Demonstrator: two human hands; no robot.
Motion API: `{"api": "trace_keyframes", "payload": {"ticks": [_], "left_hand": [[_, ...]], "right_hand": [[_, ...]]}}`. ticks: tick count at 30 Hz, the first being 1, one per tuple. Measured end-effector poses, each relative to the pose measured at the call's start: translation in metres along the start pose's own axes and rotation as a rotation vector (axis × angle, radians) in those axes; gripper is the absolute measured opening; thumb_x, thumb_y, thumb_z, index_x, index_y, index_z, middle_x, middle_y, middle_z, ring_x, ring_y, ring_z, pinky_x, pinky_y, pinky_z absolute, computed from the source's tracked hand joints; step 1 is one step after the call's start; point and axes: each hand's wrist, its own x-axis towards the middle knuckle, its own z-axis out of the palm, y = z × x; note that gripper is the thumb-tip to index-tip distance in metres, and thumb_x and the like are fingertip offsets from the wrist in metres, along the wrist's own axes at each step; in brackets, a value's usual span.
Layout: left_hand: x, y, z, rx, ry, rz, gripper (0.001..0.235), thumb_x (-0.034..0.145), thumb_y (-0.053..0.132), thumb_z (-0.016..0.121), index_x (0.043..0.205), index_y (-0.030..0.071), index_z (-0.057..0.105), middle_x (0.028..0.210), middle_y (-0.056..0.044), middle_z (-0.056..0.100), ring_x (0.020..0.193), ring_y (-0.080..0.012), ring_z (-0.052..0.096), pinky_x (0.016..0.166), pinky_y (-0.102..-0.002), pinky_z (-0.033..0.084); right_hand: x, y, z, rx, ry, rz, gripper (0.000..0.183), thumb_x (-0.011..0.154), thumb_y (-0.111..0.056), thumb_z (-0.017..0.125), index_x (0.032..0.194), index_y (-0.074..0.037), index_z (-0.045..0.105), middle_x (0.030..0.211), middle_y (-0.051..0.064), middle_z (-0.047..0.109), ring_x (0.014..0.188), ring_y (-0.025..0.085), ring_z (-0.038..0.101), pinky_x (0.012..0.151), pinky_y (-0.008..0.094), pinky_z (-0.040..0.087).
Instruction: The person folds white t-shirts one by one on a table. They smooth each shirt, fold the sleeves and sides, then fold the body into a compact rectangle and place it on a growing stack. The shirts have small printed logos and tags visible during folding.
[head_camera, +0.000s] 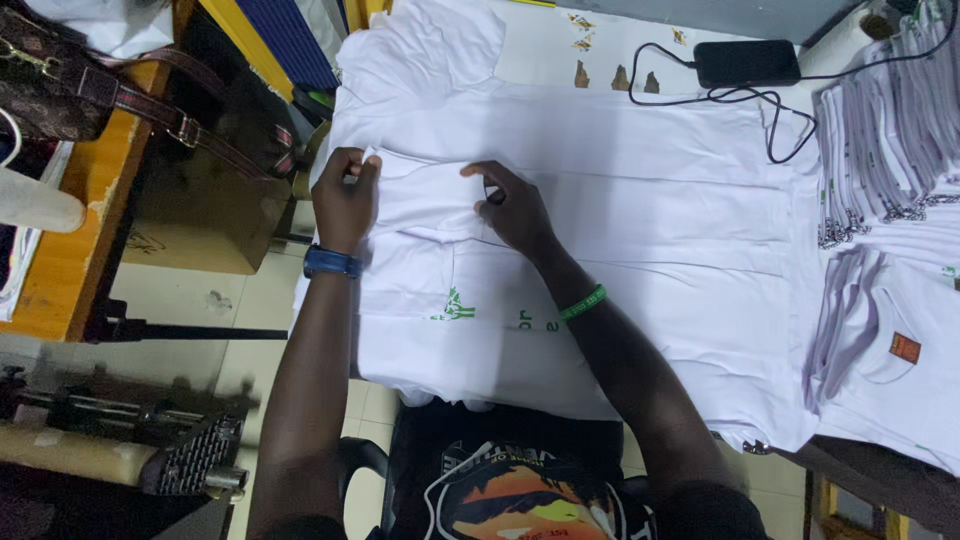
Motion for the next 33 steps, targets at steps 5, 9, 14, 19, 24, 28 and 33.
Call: {"api": "trace_keyframes", "payload": {"ticks": [5, 9, 14, 19, 24, 28, 33], "left_hand": [[-0.007, 0.023, 0.003, 0.256, 0.023, 0.032, 0.018, 0.103, 0.031, 0.066, 0.106, 0.014, 0.064, 0.082, -0.014, 0.071, 0.084, -0.0406, 0.073, 0.073, -0.056, 0.057], [-0.008, 0.036, 0.006, 0.494, 0.042, 0.062, 0.017, 0.103, 0.032, 0.064, 0.103, 0.015, 0.063, 0.08, -0.012, 0.071, 0.078, -0.0383, 0.074, 0.068, -0.055, 0.059], [-0.012, 0.045, 0.007, 0.588, 0.073, 0.036, 0.013, 0.101, 0.028, 0.066, 0.101, 0.016, 0.065, 0.08, -0.009, 0.072, 0.077, -0.0358, 0.075, 0.066, -0.052, 0.06], [-0.009, 0.035, 0.006, 0.596, 0.052, 0.005, 0.016, 0.099, 0.031, 0.067, 0.098, 0.016, 0.065, 0.08, -0.01, 0.072, 0.079, -0.0378, 0.074, 0.067, -0.055, 0.06], [-0.017, 0.041, -0.01, 0.458, 0.026, 0.093, 0.034, 0.097, 0.041, 0.073, 0.115, 0.014, 0.062, 0.104, -0.014, 0.068, 0.097, -0.0425, 0.071, 0.074, -0.059, 0.059], [-0.039, 0.072, -0.034, 0.544, 0.021, 0.094, 0.034, 0.096, 0.033, 0.075, 0.119, 0.012, 0.063, 0.112, -0.013, 0.063, 0.1, -0.0409, 0.069, 0.075, -0.057, 0.06], [-0.082, 0.122, -0.039, 0.419, -0.19, 0.255, 0.023, 0.102, 0.026, 0.071, 0.118, 0.009, 0.069, 0.11, -0.015, 0.063, 0.102, -0.0434, 0.068, 0.085, -0.054, 0.055]], "right_hand": [[0.0, -0.002, 0.004, -0.102, 0.075, -0.063, 0.033, 0.083, -0.016, 0.067, 0.11, -0.032, 0.077, 0.113, 0.002, 0.075, 0.102, 0.029, 0.072, 0.093, 0.041, 0.055], [0.005, 0.009, 0.008, -0.175, 0.084, -0.045, 0.029, 0.079, -0.021, 0.07, 0.105, -0.032, 0.078, 0.105, 0.004, 0.073, 0.102, 0.029, 0.071, 0.093, 0.042, 0.055], [0.006, 0.008, 0.006, -0.201, 0.105, -0.059, 0.02, 0.084, -0.03, 0.072, 0.103, -0.031, 0.078, 0.097, 0.002, 0.072, 0.097, 0.026, 0.072, 0.09, 0.041, 0.057], [0.01, 0.021, 0.009, -0.229, 0.122, -0.091, 0.017, 0.084, -0.029, 0.074, 0.101, -0.029, 0.076, 0.092, 0.003, 0.071, 0.094, 0.028, 0.073, 0.086, 0.041, 0.058], [0.006, 0.022, 0.006, -0.109, 0.108, -0.082, 0.022, 0.083, -0.031, 0.075, 0.106, -0.029, 0.074, 0.1, 0.002, 0.072, 0.1, 0.026, 0.073, 0.09, 0.042, 0.058], [-0.03, -0.006, -0.03, -0.216, 0.082, -0.102, 0.028, 0.082, -0.03, 0.075, 0.11, -0.027, 0.072, 0.104, 0.004, 0.07, 0.106, 0.03, 0.072, 0.094, 0.045, 0.058], [-0.094, -0.016, -0.111, -0.234, 0.023, 0.058, 0.034, 0.092, -0.025, 0.073, 0.126, -0.021, 0.072, 0.126, 0.014, 0.07, 0.12, 0.04, 0.067, 0.104, 0.052, 0.054]]}}
